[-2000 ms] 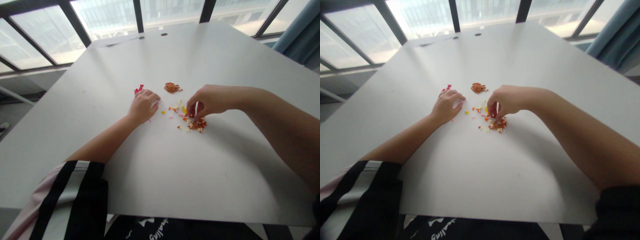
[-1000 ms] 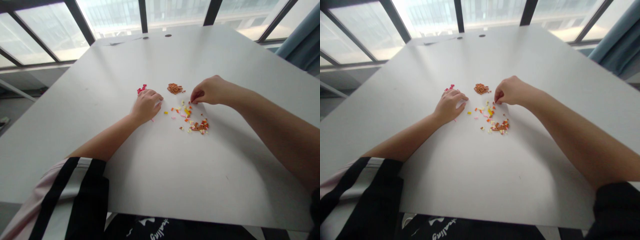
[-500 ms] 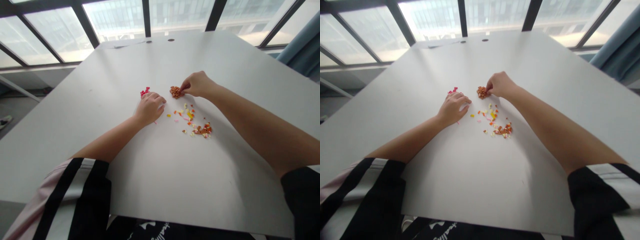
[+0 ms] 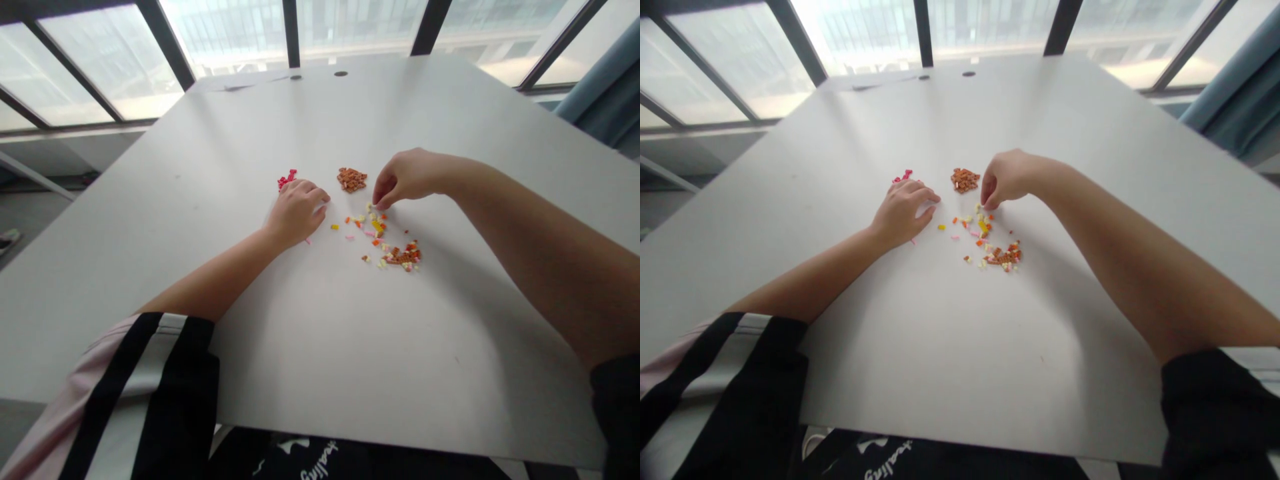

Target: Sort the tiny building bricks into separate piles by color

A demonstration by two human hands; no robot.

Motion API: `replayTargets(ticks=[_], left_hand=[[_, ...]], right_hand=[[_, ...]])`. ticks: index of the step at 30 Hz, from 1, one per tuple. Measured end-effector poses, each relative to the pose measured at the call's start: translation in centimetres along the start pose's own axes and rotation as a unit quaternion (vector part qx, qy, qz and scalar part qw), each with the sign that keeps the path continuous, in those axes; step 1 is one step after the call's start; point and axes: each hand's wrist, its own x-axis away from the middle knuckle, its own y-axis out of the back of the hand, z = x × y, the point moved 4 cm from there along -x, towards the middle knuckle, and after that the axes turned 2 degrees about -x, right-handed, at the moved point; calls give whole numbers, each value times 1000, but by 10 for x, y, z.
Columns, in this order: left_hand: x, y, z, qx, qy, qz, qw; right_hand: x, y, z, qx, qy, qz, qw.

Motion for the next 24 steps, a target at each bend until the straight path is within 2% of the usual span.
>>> replayTargets(ticks=[5, 10, 12, 18, 21, 24], left_hand=[[-1, -1, 0, -4, -1, -1, 1000], [-1, -2, 0, -2, 10, 2, 1000], [0, -1, 0, 0, 8, 3, 1000], [0, 1, -2, 1, 8, 10, 1000], [0, 1, -2, 5, 11, 11, 1000], [-1, 1, -1, 7, 7, 11, 1000]], right_hand=[[-7, 1, 11, -1, -1, -82, 997], [2, 9, 14, -39, -8, -171, 984], [8, 10, 12, -53, 2, -172, 984], [33, -2, 14, -49, 30, -86, 995], [54, -9, 18, -41, 50, -103, 993], [74, -14, 25, -56, 108, -110, 986]])
